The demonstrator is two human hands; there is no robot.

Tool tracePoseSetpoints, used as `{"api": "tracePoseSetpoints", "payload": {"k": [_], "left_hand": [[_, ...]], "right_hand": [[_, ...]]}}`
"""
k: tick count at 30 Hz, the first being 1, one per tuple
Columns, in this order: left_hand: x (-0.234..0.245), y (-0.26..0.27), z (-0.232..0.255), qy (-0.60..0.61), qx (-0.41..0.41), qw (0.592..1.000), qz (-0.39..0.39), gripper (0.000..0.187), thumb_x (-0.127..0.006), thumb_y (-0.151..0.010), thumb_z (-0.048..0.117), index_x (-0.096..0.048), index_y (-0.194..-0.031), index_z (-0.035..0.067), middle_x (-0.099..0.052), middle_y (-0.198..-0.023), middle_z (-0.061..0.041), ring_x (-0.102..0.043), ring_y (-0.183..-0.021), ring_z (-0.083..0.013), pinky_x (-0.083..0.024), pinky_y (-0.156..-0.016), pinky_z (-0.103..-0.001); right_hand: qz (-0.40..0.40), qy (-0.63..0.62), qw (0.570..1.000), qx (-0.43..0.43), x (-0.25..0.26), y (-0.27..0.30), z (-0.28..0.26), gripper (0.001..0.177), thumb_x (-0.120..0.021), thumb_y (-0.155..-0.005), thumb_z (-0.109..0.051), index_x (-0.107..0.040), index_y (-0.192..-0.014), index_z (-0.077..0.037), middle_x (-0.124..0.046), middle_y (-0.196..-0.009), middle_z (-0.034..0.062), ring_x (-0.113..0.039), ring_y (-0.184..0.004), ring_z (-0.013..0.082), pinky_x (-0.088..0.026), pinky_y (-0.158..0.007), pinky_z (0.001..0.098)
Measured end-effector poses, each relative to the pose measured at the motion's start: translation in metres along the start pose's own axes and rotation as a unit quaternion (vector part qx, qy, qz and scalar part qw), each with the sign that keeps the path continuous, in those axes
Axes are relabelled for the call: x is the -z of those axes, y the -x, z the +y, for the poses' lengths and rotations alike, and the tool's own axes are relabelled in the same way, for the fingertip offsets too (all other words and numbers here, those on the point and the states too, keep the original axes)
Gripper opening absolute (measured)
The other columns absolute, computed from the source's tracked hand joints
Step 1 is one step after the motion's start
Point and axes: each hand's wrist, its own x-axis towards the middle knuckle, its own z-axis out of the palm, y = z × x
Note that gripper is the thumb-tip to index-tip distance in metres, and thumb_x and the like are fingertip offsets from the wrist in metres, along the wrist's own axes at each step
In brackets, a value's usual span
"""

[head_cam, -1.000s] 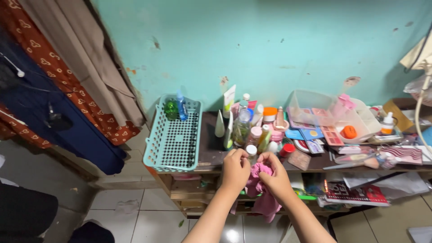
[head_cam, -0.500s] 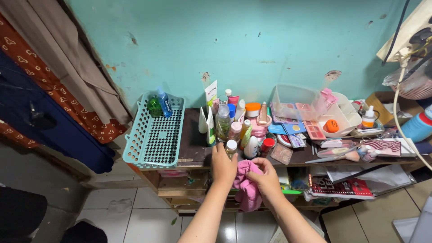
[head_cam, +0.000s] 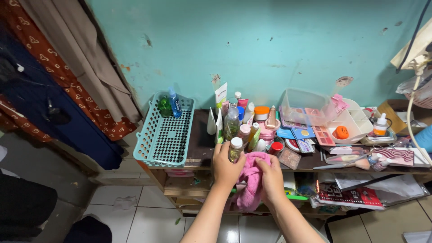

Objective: Cleaning and organizing various toiletry bottles, tubes, and a plastic basket on a vanity or shelf using a pink cloth.

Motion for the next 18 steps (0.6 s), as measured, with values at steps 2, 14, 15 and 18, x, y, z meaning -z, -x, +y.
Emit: {"api": "tracePoseSetpoints", "payload": {"k": [2, 14, 15, 18], "left_hand": [[0.007, -0.001, 0.005, 0.028, -0.016, 0.999, 0.008, 0.038, -0.081, -0.074, 0.015, -0.066, -0.106, 0.000, -0.063, -0.100, -0.018, -0.066, -0.090, -0.0379, -0.053, -0.076, -0.043], [0.023, -0.030, 0.012, 0.191, -0.001, 0.981, -0.016, 0.026, -0.078, -0.084, 0.010, -0.066, -0.103, -0.002, -0.063, -0.093, -0.011, -0.069, -0.074, -0.0207, -0.055, -0.065, -0.031], [0.022, -0.034, 0.009, 0.212, 0.002, 0.977, -0.022, 0.025, -0.078, -0.085, 0.008, -0.065, -0.103, -0.002, -0.063, -0.093, -0.010, -0.069, -0.072, -0.0172, -0.056, -0.063, -0.029], [0.035, -0.042, 0.016, 0.230, -0.035, 0.972, -0.038, 0.027, -0.078, -0.082, 0.005, -0.064, -0.105, -0.002, -0.066, -0.093, -0.009, -0.068, -0.072, -0.0140, -0.055, -0.062, -0.026]], "right_hand": [[-0.013, 0.015, 0.999, 0.037, -0.002, -0.003, 0.003, 0.022, -0.060, -0.095, -0.005, -0.055, -0.116, -0.003, -0.067, -0.101, 0.0109, -0.066, -0.087, 0.0168, -0.055, -0.079, 0.0328], [-0.084, 0.264, 0.902, 0.330, -0.097, 0.020, -0.040, 0.033, -0.051, -0.102, -0.012, -0.060, -0.133, -0.001, -0.067, -0.125, 0.0136, -0.063, -0.114, 0.0188, -0.047, -0.100, 0.0316], [-0.068, 0.323, 0.869, 0.368, -0.103, 0.017, -0.042, 0.033, -0.050, -0.102, -0.013, -0.062, -0.130, 0.000, -0.069, -0.120, 0.0161, -0.066, -0.111, 0.0217, -0.048, -0.098, 0.0331], [-0.056, 0.392, 0.824, 0.405, -0.107, 0.008, -0.047, 0.028, -0.050, -0.104, -0.019, -0.066, -0.117, 0.000, -0.072, -0.099, 0.0179, -0.070, -0.090, 0.0269, -0.053, -0.082, 0.0343]]}}
